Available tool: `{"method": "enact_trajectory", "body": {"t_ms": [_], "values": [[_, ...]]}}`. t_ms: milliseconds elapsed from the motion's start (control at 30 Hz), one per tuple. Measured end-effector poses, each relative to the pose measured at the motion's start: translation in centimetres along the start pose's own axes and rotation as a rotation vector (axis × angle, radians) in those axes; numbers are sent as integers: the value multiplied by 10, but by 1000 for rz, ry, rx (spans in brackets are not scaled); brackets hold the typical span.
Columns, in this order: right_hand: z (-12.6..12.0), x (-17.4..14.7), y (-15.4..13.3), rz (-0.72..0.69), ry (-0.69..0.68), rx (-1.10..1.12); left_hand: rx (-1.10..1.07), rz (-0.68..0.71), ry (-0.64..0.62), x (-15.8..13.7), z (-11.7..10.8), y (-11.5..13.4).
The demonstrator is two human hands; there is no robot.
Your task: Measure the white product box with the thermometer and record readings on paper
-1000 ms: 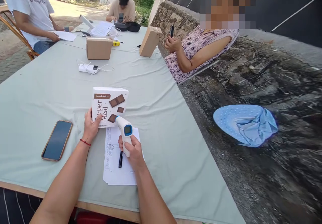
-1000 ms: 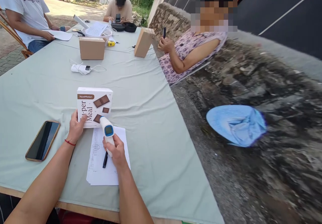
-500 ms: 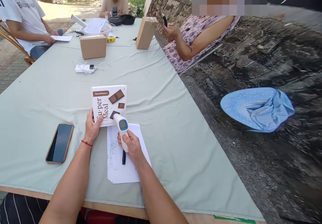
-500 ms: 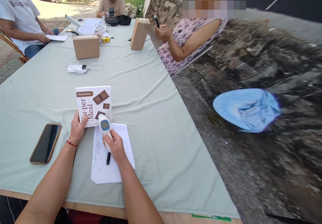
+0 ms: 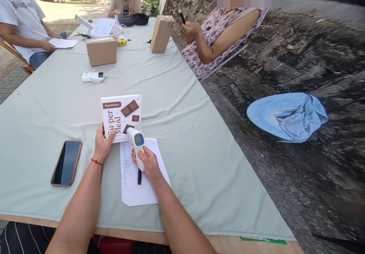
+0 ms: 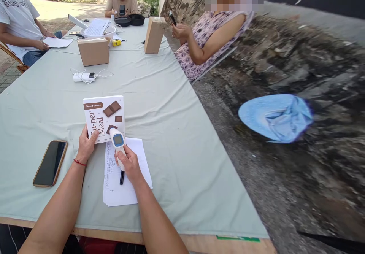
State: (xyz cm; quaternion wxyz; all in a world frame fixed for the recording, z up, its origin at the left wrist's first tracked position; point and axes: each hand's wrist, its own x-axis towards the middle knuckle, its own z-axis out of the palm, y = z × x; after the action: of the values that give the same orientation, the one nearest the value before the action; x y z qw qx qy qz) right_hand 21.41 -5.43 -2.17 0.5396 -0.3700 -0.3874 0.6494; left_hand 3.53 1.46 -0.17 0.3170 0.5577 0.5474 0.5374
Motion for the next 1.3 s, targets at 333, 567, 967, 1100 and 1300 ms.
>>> {"method": "enact_trajectory", "body": {"t_ms": [333, 567, 967, 1100, 1300], "values": [[-2, 0, 2, -24, -27, -31, -31, -37, -8, 2, -1, -2], [-2, -3, -6, -61, -7, 6, -72, 6, -119, 3, -2, 5], [-5, 0, -15, -113, 171, 98, -190, 105, 237, 15, -16, -1], [-6, 0, -15, -104, 174, 85, -178, 77, 262, 17, -21, -4], [-7, -1, -16, -100, 202, 53, -129, 49, 213, 15, -19, -3]]}}
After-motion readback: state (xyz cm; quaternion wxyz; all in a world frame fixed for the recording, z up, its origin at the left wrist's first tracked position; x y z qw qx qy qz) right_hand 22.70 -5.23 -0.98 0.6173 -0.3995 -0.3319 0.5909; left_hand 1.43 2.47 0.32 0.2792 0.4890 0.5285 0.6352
